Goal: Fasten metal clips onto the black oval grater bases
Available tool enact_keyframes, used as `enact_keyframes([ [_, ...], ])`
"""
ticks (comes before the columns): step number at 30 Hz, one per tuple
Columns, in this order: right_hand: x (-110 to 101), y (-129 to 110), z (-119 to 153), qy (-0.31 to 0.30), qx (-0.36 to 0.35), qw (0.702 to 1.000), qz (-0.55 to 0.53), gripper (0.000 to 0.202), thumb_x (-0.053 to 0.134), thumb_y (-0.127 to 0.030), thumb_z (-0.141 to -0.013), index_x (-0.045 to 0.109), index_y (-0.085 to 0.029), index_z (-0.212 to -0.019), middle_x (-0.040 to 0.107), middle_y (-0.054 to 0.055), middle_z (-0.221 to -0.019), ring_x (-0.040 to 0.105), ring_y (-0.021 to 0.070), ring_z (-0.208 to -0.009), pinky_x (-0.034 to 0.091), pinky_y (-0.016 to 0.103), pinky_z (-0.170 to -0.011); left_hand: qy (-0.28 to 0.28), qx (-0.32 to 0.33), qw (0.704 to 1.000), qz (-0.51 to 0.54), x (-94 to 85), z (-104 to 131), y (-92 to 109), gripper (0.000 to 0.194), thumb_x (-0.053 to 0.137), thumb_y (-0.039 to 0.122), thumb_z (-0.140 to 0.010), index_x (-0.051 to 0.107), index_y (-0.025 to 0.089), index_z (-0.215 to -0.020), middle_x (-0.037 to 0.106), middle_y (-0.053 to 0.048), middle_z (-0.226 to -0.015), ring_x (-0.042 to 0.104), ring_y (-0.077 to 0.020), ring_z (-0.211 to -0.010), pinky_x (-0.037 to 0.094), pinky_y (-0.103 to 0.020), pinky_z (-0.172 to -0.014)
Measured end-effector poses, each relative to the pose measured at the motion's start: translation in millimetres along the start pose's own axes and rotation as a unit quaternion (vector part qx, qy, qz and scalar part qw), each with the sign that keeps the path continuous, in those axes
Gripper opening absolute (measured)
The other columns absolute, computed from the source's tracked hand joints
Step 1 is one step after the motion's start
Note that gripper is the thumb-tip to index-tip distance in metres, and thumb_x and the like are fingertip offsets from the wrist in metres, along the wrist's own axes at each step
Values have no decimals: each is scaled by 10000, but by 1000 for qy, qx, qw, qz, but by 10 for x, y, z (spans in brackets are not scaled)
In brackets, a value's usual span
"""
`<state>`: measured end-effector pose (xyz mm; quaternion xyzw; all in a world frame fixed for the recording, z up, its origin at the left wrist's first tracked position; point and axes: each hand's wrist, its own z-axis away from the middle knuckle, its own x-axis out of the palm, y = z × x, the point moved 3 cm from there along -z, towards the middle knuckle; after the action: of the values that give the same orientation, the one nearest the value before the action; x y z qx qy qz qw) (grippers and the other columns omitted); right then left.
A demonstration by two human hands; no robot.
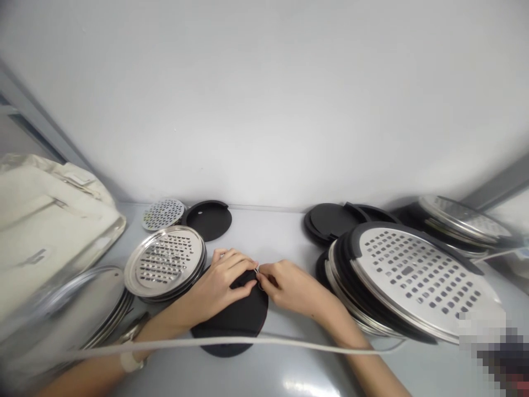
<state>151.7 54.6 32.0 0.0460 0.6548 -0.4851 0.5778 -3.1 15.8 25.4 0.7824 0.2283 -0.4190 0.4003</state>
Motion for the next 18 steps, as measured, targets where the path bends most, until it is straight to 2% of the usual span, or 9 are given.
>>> enact_keyframes([
  [10,25,19,17,-5,1,1000,5,320,380,-274,-923,427,-177,-622,423,-37,-517,312,82,-469,247,236,-483,-6,2,1000,21,-16,-5,15,128,557,178,-899,552,192,-1026,630,-12,-1020,534,-174,-992,307,-363,-941],
  [18,20,8,12,-11,14,1000,12,331,364,-277,-932,414,-177,-620,442,-27,-527,320,85,-474,243,245,-491,-17,-4,999,27,-27,-18,14,114,575,179,-895,559,193,-1006,624,4,-1013,529,-159,-989,307,-345,-932],
])
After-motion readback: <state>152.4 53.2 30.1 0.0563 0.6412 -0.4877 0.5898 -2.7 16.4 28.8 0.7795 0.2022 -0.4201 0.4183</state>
